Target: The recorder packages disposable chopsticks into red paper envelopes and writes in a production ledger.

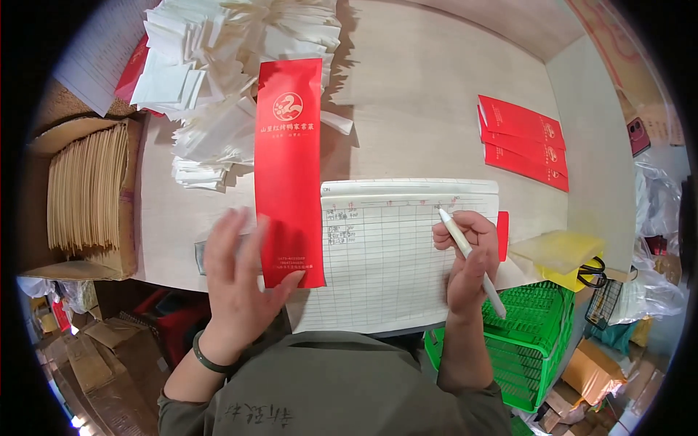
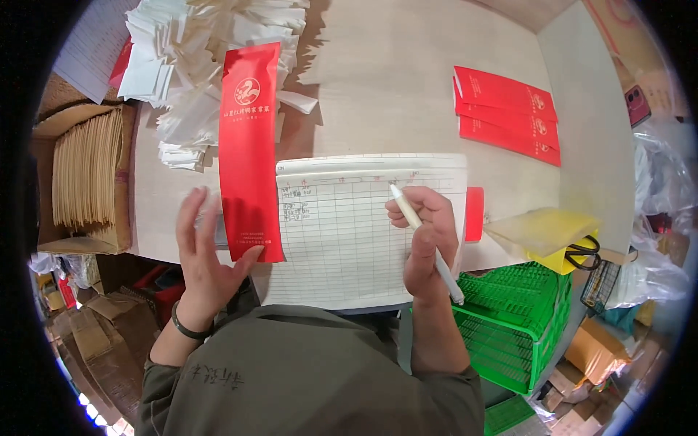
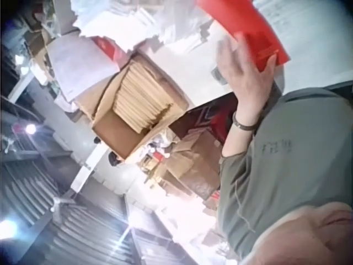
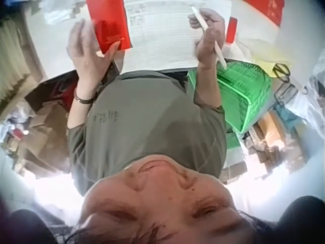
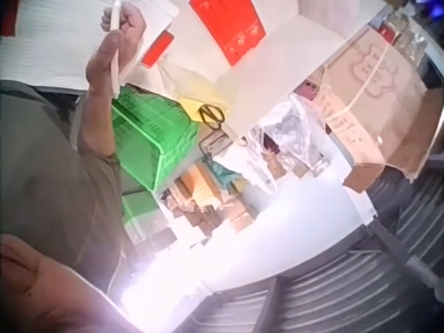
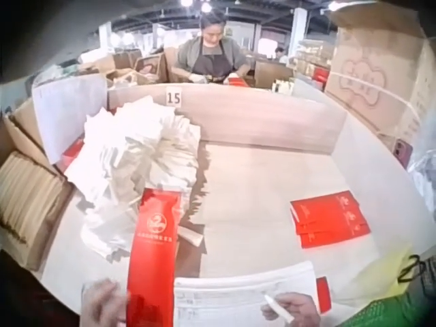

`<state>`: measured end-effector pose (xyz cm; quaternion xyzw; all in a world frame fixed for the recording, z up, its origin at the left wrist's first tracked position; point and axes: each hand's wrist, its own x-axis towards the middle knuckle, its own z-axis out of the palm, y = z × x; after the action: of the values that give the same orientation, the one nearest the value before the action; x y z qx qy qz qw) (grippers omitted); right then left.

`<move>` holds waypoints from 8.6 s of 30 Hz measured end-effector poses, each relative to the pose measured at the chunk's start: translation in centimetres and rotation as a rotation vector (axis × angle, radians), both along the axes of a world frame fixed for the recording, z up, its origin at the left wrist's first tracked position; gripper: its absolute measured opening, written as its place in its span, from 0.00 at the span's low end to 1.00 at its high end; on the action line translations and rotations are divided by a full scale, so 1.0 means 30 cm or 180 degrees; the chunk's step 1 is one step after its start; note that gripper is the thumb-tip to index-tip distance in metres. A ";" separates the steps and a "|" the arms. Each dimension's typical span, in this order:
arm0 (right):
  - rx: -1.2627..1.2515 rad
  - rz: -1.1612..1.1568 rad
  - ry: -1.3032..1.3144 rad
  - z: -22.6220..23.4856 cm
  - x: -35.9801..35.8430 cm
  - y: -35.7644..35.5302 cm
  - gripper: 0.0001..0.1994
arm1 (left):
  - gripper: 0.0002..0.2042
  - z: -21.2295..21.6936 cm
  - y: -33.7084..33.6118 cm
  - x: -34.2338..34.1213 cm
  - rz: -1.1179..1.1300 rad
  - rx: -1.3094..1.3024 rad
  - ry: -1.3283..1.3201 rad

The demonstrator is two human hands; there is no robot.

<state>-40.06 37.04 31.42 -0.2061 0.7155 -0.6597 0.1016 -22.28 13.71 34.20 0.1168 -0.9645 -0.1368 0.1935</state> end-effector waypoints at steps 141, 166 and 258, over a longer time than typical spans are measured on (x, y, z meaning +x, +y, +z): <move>0.0697 -0.0208 0.0716 -0.010 -0.033 -0.133 0.19 | 0.27 -0.060 0.222 -0.232 -0.1498 0.0579 -0.0653; 0.0736 -0.0239 0.0693 -0.007 -0.030 -0.136 0.18 | 0.28 -0.061 0.220 -0.230 -0.1499 0.0682 -0.0617; 0.0712 -0.0381 0.0755 -0.014 -0.028 -0.134 0.17 | 0.32 -0.051 0.213 -0.235 -0.1533 0.0678 -0.0715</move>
<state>-40.91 33.03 30.99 -0.2269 0.8024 -0.5519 -0.0007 -29.33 20.09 32.68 -0.0815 -0.9601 -0.2655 0.0340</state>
